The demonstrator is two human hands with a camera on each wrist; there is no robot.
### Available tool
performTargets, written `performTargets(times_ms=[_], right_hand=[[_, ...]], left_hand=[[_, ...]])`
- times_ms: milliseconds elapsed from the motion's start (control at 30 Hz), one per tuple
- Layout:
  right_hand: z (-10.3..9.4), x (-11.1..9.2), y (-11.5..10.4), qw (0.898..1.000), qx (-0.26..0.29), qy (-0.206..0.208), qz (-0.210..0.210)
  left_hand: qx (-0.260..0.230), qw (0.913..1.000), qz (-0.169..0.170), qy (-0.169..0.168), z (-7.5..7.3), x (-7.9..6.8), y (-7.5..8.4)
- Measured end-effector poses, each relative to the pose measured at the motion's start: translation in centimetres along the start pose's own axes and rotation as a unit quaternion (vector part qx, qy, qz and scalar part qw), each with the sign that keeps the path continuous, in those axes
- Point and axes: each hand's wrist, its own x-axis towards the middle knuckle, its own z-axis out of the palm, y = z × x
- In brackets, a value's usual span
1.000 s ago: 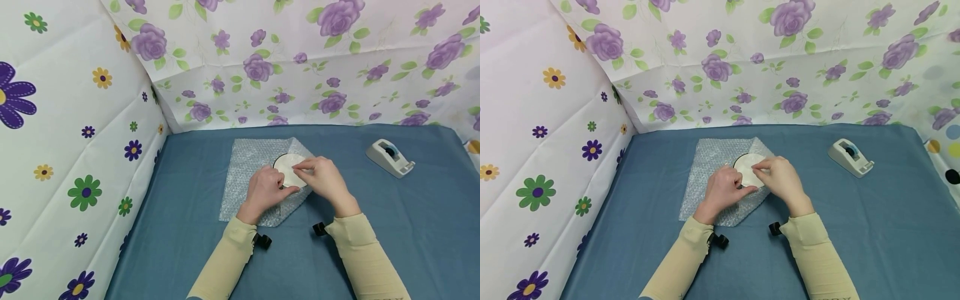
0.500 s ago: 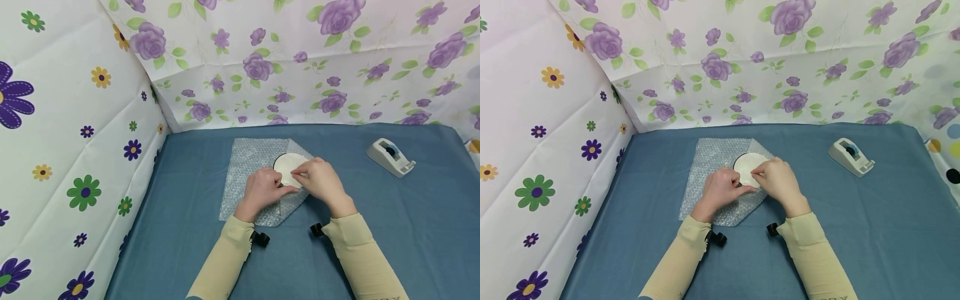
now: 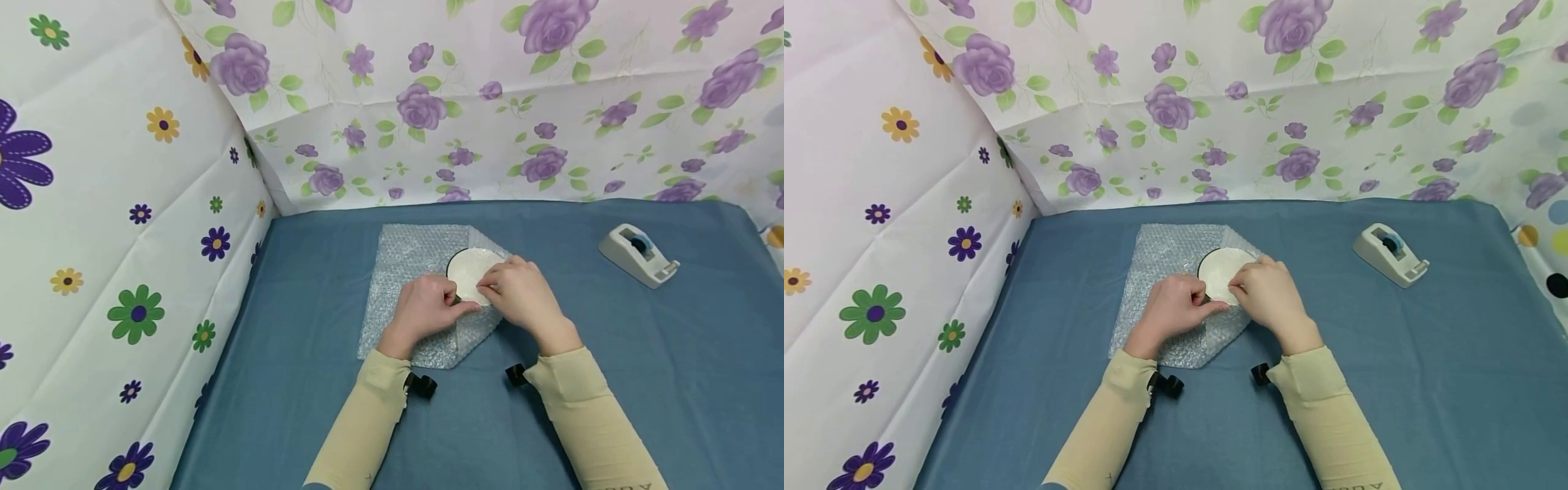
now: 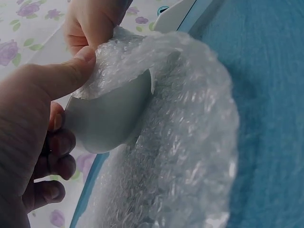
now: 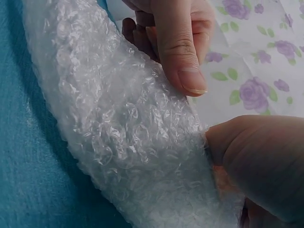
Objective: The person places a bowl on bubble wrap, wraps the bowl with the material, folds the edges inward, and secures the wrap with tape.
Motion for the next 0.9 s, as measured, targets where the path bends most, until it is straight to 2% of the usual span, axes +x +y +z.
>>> performTargets(times_ms=[433, 600, 733, 900], right_hand=[[0.3, -0.1, -1.1, 0.997, -0.068, -0.004, 0.03], [0.2, -0.5, -0.9, 0.997, -0.079, -0.02, 0.009], [-0.3, -0.6, -0.7, 0.996, -0.071, -0.056, -0.015], [-0.7, -1.0, 0.0, 0.993, -0.064, -0.089, -0.045]], left_hand=[[-0.011, 0.9999, 0.003, 0.001, -0.2, -0.1, -0.2], [-0.019, 0.9997, -0.012, -0.008, 0.0, -0.3, -0.1], [-0.024, 0.9991, -0.03, -0.016, -0.3, -0.3, -0.2], [-0.033, 0.9983, -0.037, -0.03, -0.7, -0.3, -0.3]])
